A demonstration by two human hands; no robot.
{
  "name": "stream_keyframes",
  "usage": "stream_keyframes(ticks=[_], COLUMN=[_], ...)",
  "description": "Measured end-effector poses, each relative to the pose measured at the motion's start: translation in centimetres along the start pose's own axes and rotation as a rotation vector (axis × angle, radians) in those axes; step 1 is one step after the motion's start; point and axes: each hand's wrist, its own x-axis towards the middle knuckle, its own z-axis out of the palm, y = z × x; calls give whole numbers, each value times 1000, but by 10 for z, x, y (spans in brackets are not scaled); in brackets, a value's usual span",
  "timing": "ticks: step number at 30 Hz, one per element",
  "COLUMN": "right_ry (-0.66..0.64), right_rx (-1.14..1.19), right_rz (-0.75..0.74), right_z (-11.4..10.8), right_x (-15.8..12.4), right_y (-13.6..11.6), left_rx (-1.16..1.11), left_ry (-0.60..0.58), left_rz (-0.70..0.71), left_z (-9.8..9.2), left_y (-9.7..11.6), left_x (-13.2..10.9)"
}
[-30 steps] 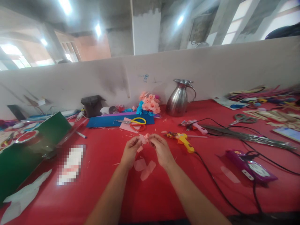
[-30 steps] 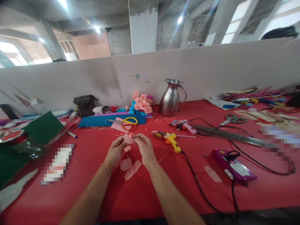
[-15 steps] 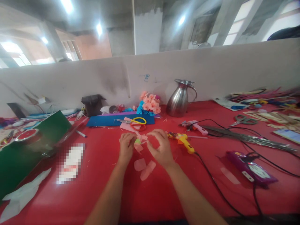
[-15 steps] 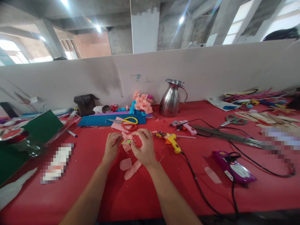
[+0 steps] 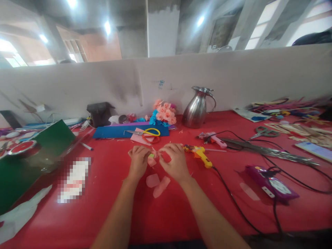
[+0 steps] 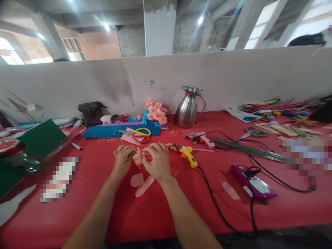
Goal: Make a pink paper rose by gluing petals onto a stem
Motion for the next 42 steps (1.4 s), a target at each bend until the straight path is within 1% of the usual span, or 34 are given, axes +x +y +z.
stream_keyframes(ticks=[5,7,10,13,17,21,23,25,27,29,32,35,37,39,42], right_ry=[-16,-50,-172,-289,-388,-481,-572,-671,-742,-781,-771,-697,-673,-660,-588], right_rx=[32,62,93,87,99,141,238,391,565,736,943,1085,1139,1153,1146], right_rz=[-1,17,47,27,-40,-15,23,81,168,276,437,550,576,572,546], right_z=[-3,-5,-9,-13,-20,-26,-28,-29,-29,-27,-25,-22,-21,-20,-19], right_x=[3,4,8,12,21,29,32,32,30,26,21,17,16,16,15], right_y=[-2,-1,4,9,8,7,10,14,19,21,23,23,23,21,17], left_rx=[12,19,16,3,-21,-86,-118,-167,-241,-333,-493,-643,-707,-733,-732], left_ry=[-49,-76,-120,-162,-211,-256,-281,-290,-300,-330,-369,-341,-314,-301,-264], left_rz=[-4,-1,24,31,13,-6,-2,24,48,44,-31,-136,-188,-210,-240], left_z=[-1,-2,-2,-2,-3,-4,-4,-5,-5,-6,-8,-11,-12,-13,-11], left_y=[-1,-2,-5,-5,-2,-1,-2,-3,-4,-4,-2,-1,0,-1,-3], left_x=[0,0,0,0,-1,0,0,0,0,1,1,0,-1,-1,0])
